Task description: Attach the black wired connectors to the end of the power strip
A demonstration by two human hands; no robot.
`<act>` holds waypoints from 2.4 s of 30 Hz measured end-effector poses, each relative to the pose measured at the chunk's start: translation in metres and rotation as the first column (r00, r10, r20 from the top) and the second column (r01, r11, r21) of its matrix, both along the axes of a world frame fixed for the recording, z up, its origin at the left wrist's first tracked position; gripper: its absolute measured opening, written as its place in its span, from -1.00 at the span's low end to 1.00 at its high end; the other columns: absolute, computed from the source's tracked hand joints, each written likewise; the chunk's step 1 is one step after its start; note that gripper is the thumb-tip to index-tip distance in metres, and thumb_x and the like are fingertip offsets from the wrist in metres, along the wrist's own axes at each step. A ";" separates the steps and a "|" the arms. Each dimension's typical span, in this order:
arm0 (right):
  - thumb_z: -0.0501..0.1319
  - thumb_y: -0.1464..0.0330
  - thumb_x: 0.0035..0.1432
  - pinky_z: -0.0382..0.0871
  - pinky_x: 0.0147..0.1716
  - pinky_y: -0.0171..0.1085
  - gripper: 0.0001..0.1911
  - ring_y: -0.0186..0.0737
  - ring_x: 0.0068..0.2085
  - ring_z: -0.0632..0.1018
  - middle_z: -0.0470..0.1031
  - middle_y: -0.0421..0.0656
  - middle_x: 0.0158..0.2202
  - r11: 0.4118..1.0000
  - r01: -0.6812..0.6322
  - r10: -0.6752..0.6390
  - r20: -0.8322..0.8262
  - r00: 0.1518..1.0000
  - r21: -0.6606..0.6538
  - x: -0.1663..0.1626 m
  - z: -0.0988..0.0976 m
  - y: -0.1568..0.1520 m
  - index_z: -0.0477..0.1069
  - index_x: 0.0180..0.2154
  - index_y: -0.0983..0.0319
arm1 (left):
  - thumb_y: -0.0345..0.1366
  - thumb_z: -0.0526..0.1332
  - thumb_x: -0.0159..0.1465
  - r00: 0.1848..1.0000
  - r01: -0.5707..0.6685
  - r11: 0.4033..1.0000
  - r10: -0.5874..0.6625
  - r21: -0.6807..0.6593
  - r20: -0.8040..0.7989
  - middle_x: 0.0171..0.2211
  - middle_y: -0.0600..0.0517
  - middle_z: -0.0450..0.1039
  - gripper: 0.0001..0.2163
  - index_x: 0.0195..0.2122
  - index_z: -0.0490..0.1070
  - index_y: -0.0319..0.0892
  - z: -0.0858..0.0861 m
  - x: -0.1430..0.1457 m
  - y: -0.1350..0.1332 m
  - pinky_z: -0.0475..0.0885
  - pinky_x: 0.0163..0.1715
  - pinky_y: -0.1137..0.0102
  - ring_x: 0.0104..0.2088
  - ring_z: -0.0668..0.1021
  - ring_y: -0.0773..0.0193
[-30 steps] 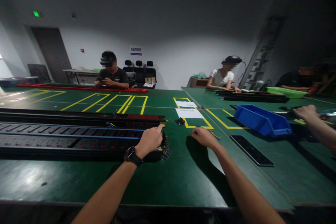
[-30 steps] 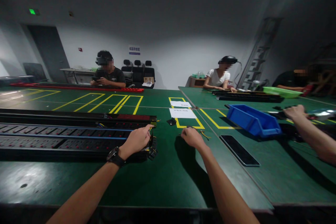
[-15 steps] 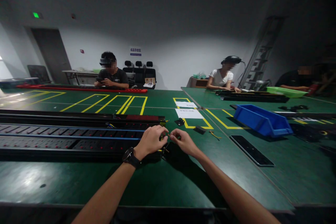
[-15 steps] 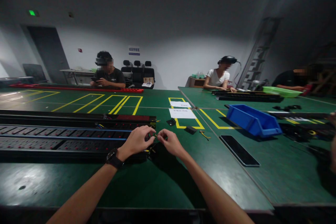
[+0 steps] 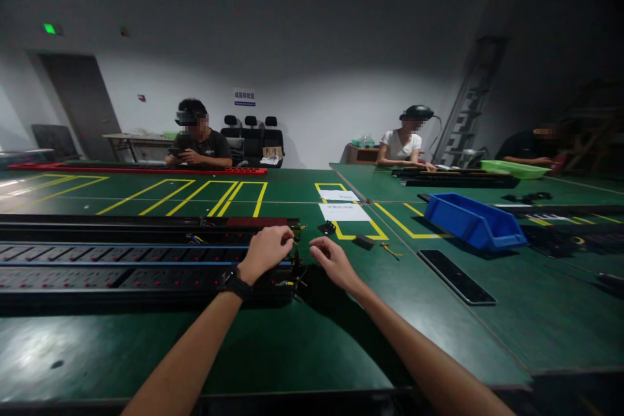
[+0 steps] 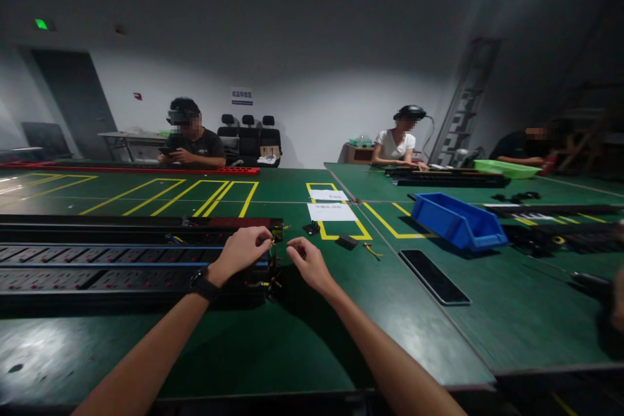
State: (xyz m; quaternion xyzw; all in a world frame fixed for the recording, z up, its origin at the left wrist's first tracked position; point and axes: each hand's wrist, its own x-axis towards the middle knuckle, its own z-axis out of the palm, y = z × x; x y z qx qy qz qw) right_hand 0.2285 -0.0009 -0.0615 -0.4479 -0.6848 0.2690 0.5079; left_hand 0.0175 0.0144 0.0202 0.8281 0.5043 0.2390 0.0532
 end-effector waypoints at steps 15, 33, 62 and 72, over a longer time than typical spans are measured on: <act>0.07 0.01 0.36 0.30 -0.34 -0.30 -0.58 -0.23 -0.32 0.43 0.44 -0.19 -0.35 0.999 -0.018 0.022 0.075 0.997 -0.043 0.001 -0.004 -0.001 0.44 -0.23 0.21 | -0.18 0.15 0.30 0.961 -0.225 0.972 0.211 -0.063 -0.181 -0.15 -0.09 0.65 -0.75 -0.14 0.62 -0.02 -0.011 0.007 0.045 0.51 -0.09 0.23 -0.11 0.65 0.00; 0.04 0.09 0.41 0.23 -0.29 -0.27 -0.61 -0.23 -0.31 0.44 0.47 -0.19 -0.35 0.999 -0.033 0.036 0.211 0.977 -0.021 0.002 -0.002 -0.004 0.42 -0.29 0.21 | -0.17 0.20 0.25 0.951 -0.255 0.961 0.231 -0.103 -0.205 -0.15 -0.06 0.66 -0.78 -0.19 0.64 0.03 -0.008 0.010 0.040 0.51 -0.09 0.21 -0.11 0.66 -0.03; 0.04 0.12 0.41 0.24 -0.28 -0.28 -0.63 -0.22 -0.30 0.48 0.51 -0.17 -0.34 0.998 -0.043 0.054 0.287 0.956 -0.041 0.001 -0.001 -0.005 0.44 -0.27 0.22 | -0.15 0.18 0.29 0.970 -0.210 0.971 0.192 -0.113 -0.150 -0.11 -0.04 0.66 -0.76 -0.13 0.64 0.04 -0.017 0.014 0.045 0.49 -0.08 0.30 -0.08 0.65 0.03; 0.04 0.12 0.41 0.27 -0.26 -0.26 -0.64 -0.21 -0.27 0.49 0.55 -0.15 -0.26 0.999 -0.012 0.023 0.280 0.960 -0.039 0.002 -0.007 0.002 0.46 -0.15 0.21 | -0.11 0.17 0.32 0.980 -0.165 0.980 0.151 -0.109 -0.127 -0.12 -0.02 0.66 -0.75 -0.14 0.63 0.01 -0.019 0.010 0.045 0.49 -0.09 0.34 -0.08 0.64 0.08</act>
